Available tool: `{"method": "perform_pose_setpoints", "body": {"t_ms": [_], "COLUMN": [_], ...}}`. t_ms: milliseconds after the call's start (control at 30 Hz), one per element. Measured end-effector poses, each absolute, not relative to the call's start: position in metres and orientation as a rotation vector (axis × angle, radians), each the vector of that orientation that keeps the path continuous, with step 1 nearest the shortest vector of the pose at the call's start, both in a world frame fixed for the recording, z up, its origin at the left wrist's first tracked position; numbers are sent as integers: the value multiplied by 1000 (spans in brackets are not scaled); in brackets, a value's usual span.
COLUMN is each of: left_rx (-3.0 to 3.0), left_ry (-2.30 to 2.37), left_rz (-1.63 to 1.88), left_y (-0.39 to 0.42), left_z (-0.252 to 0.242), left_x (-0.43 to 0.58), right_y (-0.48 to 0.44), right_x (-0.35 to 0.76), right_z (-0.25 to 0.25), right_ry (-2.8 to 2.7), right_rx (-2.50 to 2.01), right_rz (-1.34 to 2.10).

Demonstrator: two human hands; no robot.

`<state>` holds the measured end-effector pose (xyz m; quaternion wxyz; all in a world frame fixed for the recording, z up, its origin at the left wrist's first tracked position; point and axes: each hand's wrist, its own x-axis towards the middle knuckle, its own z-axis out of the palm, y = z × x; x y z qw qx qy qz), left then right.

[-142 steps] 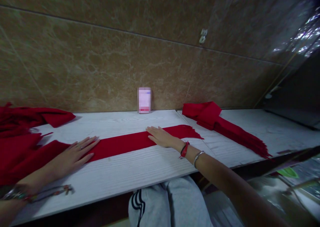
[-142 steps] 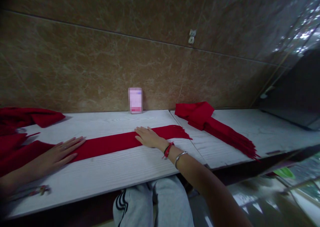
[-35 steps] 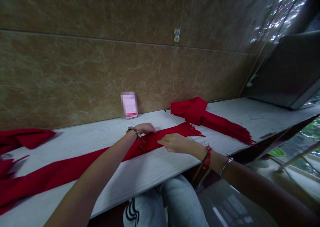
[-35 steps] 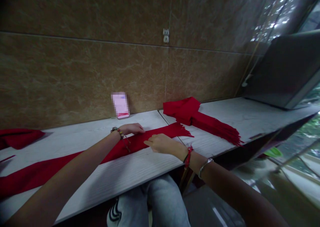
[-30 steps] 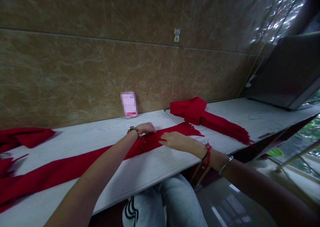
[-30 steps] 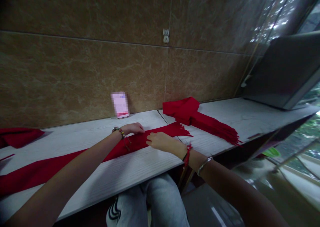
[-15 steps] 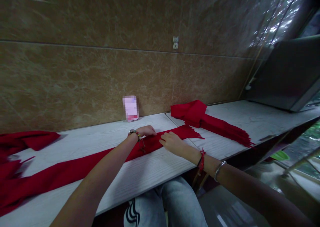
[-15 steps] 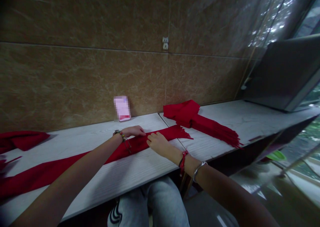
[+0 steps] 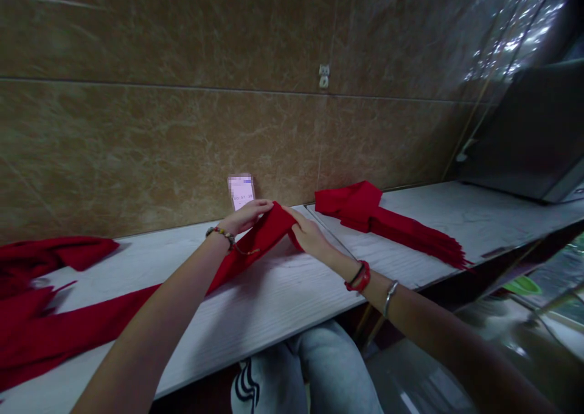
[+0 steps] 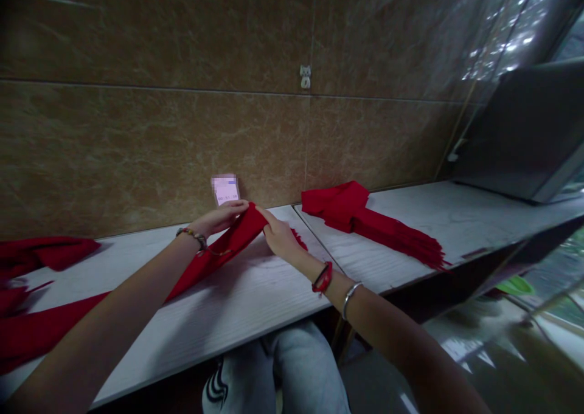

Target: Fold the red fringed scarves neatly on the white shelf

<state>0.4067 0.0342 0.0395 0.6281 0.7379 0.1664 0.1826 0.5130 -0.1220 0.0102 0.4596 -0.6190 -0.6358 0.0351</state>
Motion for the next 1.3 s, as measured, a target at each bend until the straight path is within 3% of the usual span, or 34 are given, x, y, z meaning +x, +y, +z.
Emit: {"method": "perform_pose_setpoints", "body": {"t_ms": [133, 233, 467, 667, 800, 967, 1167, 1300], "left_rx": [1702, 1797, 1859, 1942, 1919, 1887, 1760, 1589], "left_ry": [345, 308, 281, 389, 475, 525, 454, 378], "left_rz": [617, 676, 762, 252, 211, 250, -27, -139], "left_y": [35, 35, 37, 45, 49, 47, 35, 31], "left_z": [65, 75, 76, 59, 52, 47, 21, 13], "left_x": [395, 388, 380, 347, 333, 352, 396, 405], "right_y": [-108, -104, -83, -86, -95, -105, -119, -124], "right_x": [495, 486, 496, 499, 510, 542, 574, 585], "right_z": [50, 71, 86, 92, 91, 69, 29, 29], "right_ry": [-1225, -1010, -1179, -1289, -1239, -1015, -847, -872], "right_rx": [-1226, -1183, -1352, -1371, -1326, -1325, -1392, -1344], "right_rz": [681, 867, 762, 627, 654, 774, 845, 801]}}
